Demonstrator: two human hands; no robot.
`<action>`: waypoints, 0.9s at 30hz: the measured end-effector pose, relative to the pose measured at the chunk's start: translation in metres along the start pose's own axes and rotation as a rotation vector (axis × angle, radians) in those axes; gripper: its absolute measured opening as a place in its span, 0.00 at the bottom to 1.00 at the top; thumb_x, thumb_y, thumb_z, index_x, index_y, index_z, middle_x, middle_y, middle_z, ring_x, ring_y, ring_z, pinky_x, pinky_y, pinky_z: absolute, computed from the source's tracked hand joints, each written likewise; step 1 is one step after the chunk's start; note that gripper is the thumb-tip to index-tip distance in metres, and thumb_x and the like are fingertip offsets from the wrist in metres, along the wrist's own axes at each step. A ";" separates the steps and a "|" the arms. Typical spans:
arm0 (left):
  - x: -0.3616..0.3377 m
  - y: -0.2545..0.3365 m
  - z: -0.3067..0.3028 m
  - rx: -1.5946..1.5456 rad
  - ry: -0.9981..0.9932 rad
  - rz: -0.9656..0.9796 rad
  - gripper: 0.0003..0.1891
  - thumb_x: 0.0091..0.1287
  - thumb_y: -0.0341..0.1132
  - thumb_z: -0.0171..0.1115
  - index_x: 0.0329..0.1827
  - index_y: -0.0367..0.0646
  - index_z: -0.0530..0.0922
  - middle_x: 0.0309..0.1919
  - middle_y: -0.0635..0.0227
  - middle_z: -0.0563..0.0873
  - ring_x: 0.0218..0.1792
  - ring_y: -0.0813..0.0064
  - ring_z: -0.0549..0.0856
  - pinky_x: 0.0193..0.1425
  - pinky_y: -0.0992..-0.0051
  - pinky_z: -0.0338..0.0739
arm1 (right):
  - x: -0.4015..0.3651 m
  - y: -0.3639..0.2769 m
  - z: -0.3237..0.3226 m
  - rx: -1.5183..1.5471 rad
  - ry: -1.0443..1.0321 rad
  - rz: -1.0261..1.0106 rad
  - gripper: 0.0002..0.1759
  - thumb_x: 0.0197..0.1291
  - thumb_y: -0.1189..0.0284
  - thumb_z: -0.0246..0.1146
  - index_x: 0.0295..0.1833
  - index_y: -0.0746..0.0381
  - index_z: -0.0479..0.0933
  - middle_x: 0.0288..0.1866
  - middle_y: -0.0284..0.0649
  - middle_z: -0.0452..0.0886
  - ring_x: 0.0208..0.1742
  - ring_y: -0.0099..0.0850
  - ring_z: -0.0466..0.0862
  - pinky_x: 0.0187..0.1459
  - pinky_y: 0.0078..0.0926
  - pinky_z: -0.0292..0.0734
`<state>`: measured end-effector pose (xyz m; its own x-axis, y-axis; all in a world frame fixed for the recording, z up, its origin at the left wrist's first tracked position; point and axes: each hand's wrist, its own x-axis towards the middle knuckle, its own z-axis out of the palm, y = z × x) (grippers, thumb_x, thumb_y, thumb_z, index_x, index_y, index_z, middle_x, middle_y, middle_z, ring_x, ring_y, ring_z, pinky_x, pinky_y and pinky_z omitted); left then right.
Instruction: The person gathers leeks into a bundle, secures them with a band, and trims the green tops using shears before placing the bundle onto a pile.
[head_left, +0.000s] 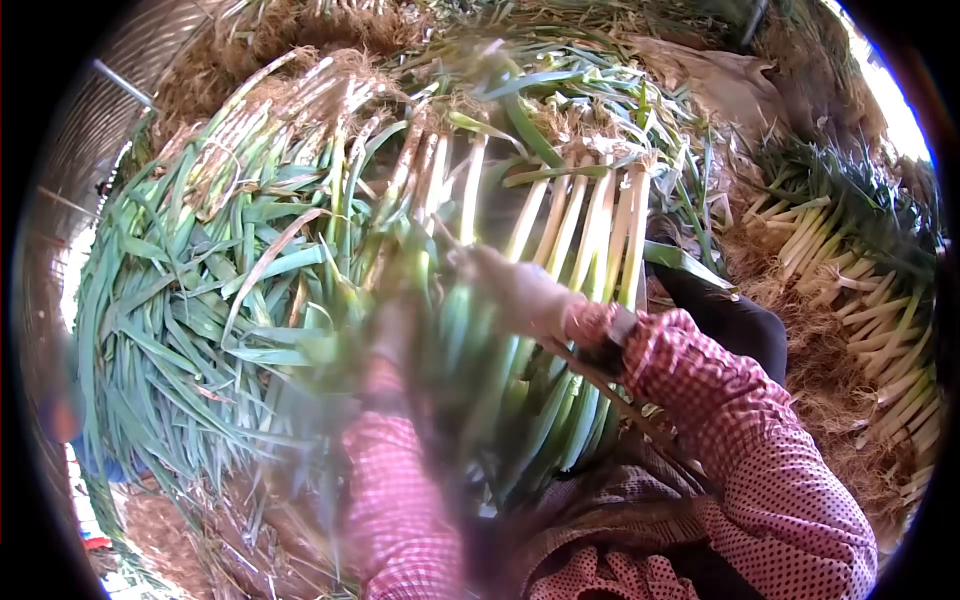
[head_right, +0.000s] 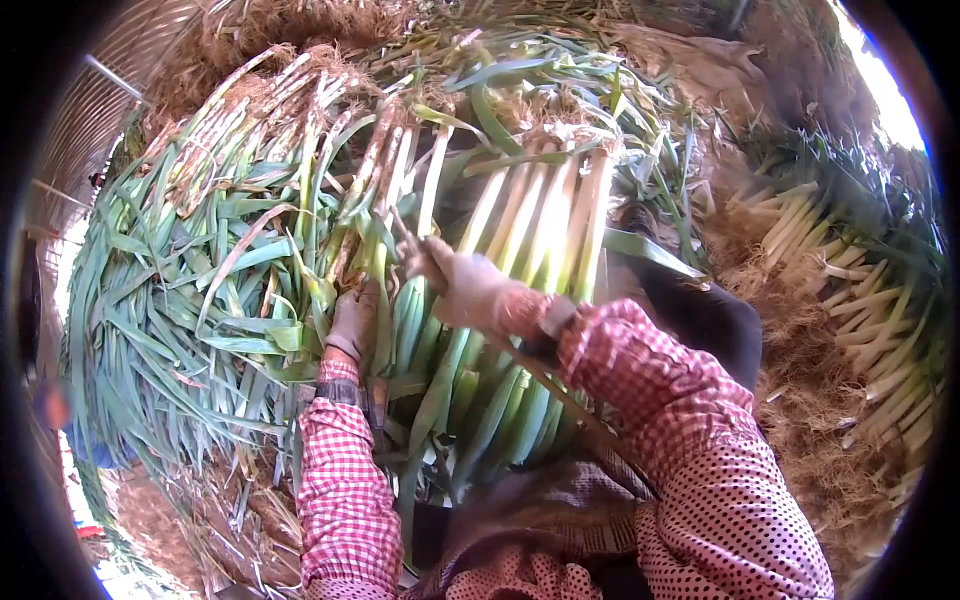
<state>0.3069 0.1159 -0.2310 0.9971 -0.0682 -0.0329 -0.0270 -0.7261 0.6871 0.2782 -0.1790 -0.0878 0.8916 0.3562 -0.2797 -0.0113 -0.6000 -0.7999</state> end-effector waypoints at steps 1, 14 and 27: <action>-0.004 0.008 -0.003 0.045 0.010 0.038 0.23 0.78 0.48 0.60 0.59 0.35 0.83 0.44 0.65 0.88 0.45 0.73 0.82 0.55 0.72 0.77 | 0.016 -0.006 -0.008 -0.011 -0.010 0.055 0.42 0.58 0.82 0.62 0.80 0.58 0.58 0.63 0.47 0.82 0.47 0.42 0.90 0.41 0.33 0.90; -0.086 0.087 -0.017 0.112 -0.088 0.034 0.15 0.76 0.40 0.59 0.53 0.36 0.83 0.42 0.47 0.89 0.46 0.48 0.87 0.52 0.60 0.80 | -0.028 0.015 -0.027 0.014 -0.066 -0.126 0.45 0.54 0.78 0.62 0.80 0.59 0.59 0.53 0.49 0.83 0.49 0.40 0.87 0.49 0.35 0.86; -0.053 0.082 -0.025 0.787 0.323 -0.023 0.14 0.64 0.35 0.69 0.50 0.46 0.79 0.48 0.55 0.86 0.48 0.51 0.86 0.52 0.57 0.82 | 0.032 -0.031 -0.012 -0.078 -0.010 0.039 0.36 0.58 0.81 0.61 0.73 0.59 0.62 0.45 0.52 0.83 0.48 0.47 0.87 0.42 0.41 0.89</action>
<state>0.2540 0.0770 -0.1550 0.9662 0.0641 0.2498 0.0713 -0.9973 -0.0197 0.3124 -0.1574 -0.0660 0.8865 0.3386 -0.3155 -0.0102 -0.6672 -0.7448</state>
